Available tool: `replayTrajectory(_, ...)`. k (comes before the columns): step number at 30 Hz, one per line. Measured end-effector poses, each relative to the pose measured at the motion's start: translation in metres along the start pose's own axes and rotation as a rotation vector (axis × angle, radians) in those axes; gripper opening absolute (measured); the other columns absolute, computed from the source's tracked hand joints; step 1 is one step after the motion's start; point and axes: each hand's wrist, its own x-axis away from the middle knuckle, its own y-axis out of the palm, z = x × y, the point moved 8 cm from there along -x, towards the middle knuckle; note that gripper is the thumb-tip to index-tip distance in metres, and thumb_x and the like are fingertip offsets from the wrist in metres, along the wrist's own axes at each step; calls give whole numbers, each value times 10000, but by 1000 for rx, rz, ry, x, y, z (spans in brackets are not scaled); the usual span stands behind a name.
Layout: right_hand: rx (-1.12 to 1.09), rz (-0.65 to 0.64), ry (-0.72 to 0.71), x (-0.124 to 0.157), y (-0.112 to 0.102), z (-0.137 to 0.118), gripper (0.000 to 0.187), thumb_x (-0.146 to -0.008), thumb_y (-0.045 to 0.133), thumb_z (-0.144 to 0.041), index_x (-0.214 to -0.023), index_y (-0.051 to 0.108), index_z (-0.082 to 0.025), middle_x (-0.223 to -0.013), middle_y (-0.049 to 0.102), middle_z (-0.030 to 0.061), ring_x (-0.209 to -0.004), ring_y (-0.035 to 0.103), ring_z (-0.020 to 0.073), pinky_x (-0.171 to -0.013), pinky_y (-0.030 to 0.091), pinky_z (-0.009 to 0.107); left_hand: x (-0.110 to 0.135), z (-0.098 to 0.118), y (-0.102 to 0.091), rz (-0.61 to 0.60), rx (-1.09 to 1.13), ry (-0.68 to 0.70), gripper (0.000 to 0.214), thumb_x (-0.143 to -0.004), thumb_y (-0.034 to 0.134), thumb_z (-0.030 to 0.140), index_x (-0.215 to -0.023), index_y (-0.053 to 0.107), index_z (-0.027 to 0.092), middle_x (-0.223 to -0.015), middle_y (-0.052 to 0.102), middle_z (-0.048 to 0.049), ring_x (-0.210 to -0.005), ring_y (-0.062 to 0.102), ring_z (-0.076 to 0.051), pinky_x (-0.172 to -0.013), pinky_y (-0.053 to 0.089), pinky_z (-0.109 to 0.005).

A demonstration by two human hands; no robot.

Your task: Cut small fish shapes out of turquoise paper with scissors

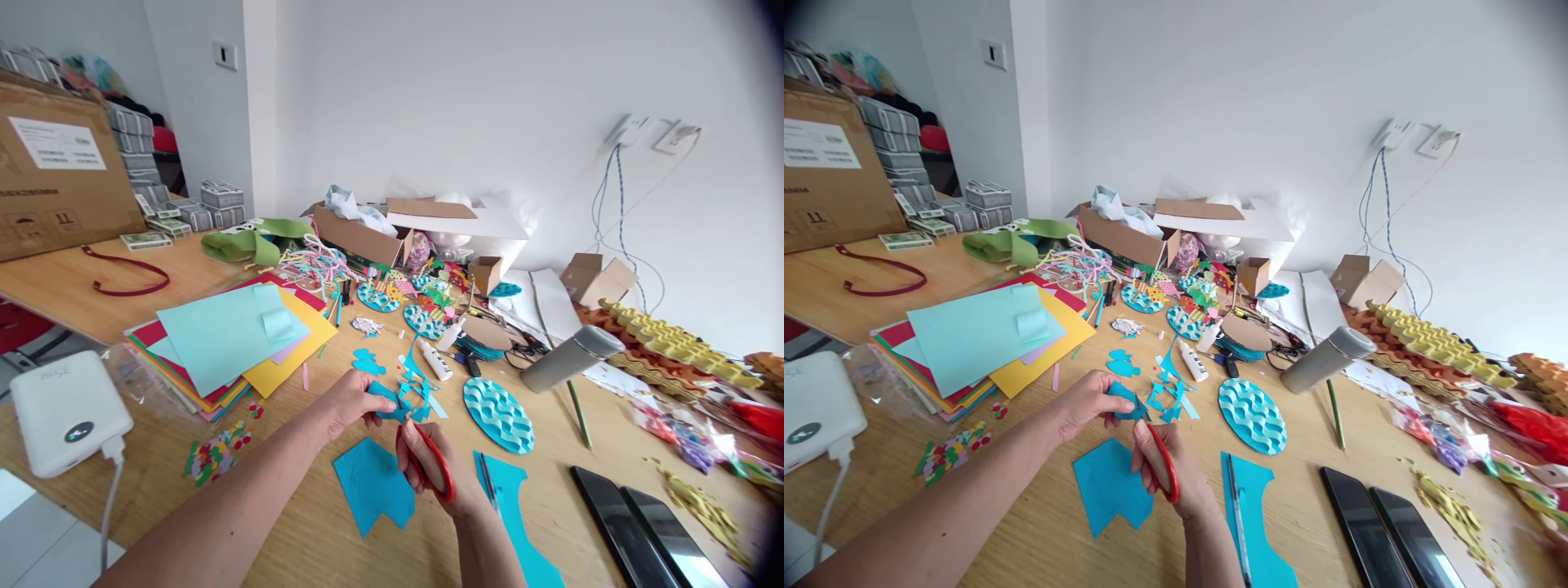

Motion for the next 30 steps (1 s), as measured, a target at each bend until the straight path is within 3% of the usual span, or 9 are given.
replayTrajectory(30, 86, -7, 18, 2, 4, -8, 689, -769, 395, -795, -587, 557, -151, -435, 471, 1, -391, 420, 87, -413, 296, 225, 0, 1, 0, -3, -36, 1, 187, -532, 663, 303, -525, 575, 138, -464, 525, 18, -441, 473, -101, -444, 343, -231)
